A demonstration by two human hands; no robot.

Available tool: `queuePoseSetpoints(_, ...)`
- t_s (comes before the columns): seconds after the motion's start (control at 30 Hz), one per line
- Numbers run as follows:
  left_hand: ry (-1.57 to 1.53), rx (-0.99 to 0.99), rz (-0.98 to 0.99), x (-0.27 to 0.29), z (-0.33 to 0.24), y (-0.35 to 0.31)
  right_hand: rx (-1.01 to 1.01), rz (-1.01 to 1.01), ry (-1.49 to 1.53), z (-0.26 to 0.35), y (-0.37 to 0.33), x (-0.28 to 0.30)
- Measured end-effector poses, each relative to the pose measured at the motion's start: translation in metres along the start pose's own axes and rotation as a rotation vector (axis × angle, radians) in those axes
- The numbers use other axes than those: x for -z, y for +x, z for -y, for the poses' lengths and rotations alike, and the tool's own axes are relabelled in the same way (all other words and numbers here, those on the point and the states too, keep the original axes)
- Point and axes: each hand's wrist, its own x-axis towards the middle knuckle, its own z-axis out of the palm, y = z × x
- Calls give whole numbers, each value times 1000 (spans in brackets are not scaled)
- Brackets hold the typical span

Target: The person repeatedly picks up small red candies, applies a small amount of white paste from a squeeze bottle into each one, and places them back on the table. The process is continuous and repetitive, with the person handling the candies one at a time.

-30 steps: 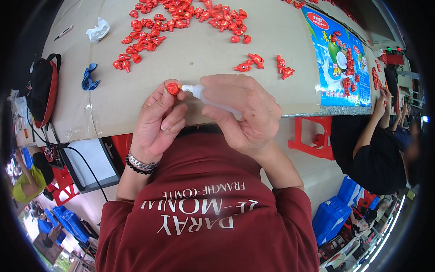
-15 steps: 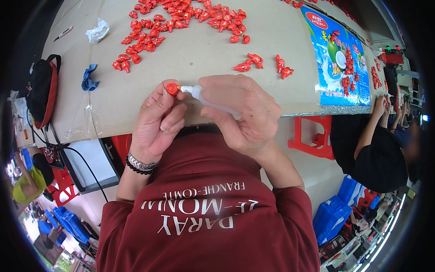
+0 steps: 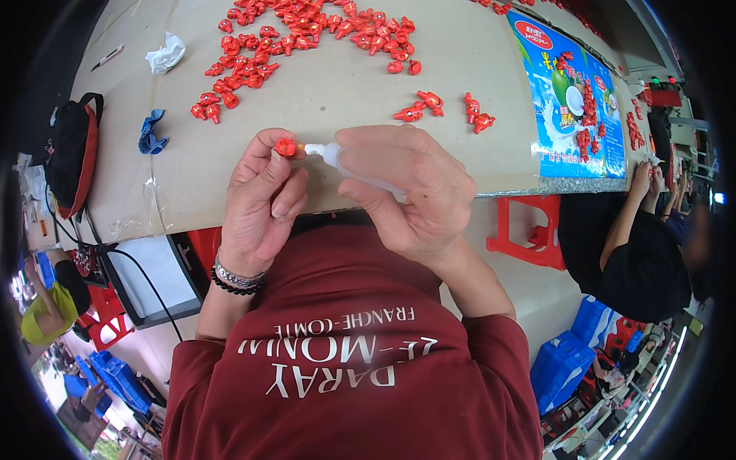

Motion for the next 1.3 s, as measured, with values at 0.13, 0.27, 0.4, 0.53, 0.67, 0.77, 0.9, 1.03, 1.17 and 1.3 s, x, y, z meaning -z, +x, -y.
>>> queuePoseSetpoints(0.13, 31, -39, -33, -2, 1, -1, -3, 12, -6, 1, 1, -1)
queuePoseSetpoints(0.27, 41, -51, -30, -2, 1, 0, 2, 36, -21, 1, 4, 1)
queuePoseSetpoints(0.4, 63, -57, -50, -4, -1, -1, -19, 25, -10, 3, 3, 1)
queuePoseSetpoints(0.53, 99, -99, -42, -3, -1, -1, 6, -53, 16, 4, 5, -4)
queuePoseSetpoints(0.67, 157, -161, -23, -1, 1, 0, -10, -71, 25, 7, 6, -4)
queuePoseSetpoints(0.77, 175, -198, -12, -1, 2, 1, -1, -75, 39, 7, 4, -5)
queuePoseSetpoints(0.9, 204, -228, -2, 4, 4, 2, -12, -44, 39, 7, 4, -5)
queuePoseSetpoints(1.03, 205, -228, -8, 4, 3, 2, -31, -35, 29, 8, 4, -5)
queuePoseSetpoints(1.17, 201, -229, -7, 4, 3, 2, -53, -37, 30, 8, 5, -6)
queuePoseSetpoints(1.3, 163, -188, -27, 3, 2, 1, -29, -68, 21, 7, 4, -6)
